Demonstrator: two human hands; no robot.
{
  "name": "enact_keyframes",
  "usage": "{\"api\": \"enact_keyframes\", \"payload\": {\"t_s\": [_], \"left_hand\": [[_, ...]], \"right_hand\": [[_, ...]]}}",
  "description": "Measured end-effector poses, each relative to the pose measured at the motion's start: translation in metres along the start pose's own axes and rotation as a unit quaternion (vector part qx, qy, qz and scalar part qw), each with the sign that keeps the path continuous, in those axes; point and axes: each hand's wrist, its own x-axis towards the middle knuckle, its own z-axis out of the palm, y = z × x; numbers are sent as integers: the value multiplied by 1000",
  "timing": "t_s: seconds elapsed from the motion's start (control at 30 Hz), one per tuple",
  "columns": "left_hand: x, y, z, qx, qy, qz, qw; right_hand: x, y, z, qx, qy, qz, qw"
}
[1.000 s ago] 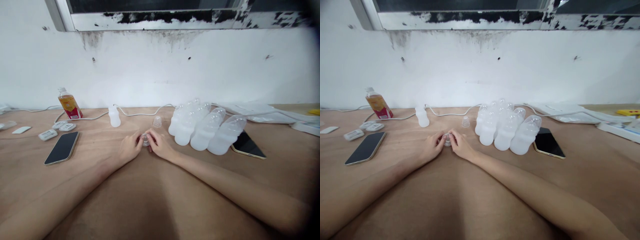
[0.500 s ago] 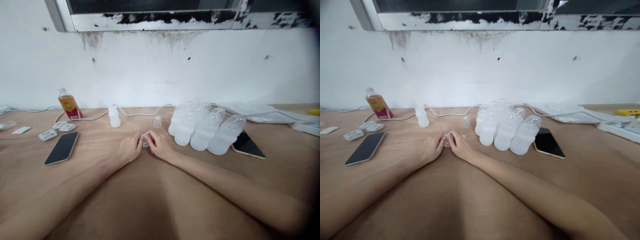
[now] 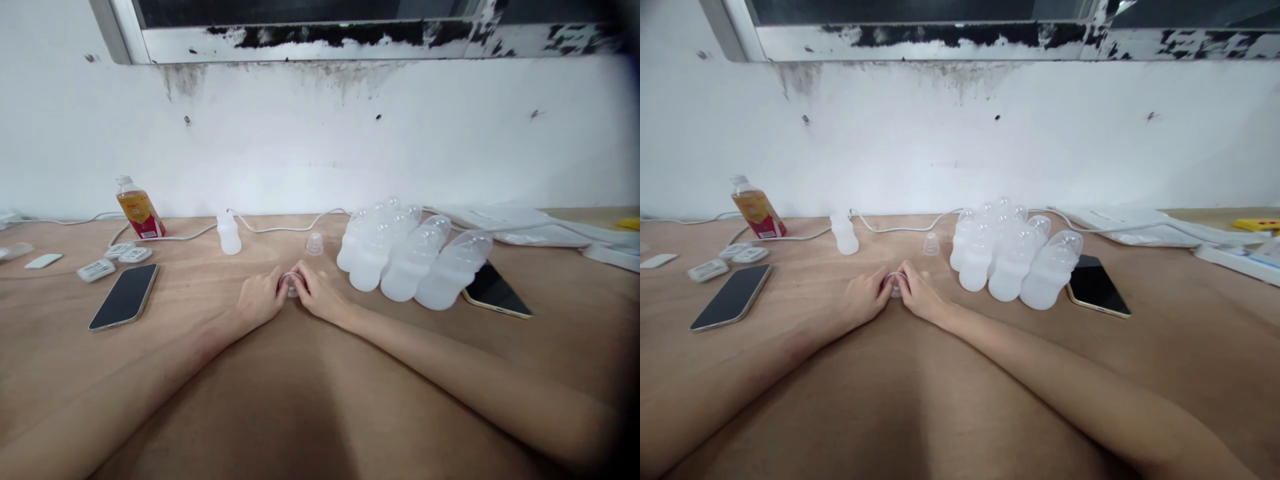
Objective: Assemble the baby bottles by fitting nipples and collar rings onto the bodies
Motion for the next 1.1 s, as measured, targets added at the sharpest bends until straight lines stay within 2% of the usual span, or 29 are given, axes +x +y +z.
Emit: {"api": "enact_keyframes", "payload": {"t_s": [0.17, 0.3, 0.53, 0.73, 0.97, 1.1], "left_hand": [[2, -4, 2, -84, 7, -4, 996], [4, -9, 6, -152, 17, -16, 988], [4, -9, 7, -143, 9, -17, 990], [5, -8, 8, -185, 8, -8, 983], [6, -10, 5, -256, 16, -17, 967], [4, -9, 3, -286, 20, 17, 958]], "right_hand": [[2, 0, -2, 7, 1, 10, 1000], [4, 0, -5, 50, -27, 22, 998], [3, -1, -4, 34, -31, 24, 999], [3, -2, -2, -2, -24, 13, 1000], [2, -1, -6, 31, -40, -21, 998], [1, 0, -10, 52, -52, -32, 997]]}}
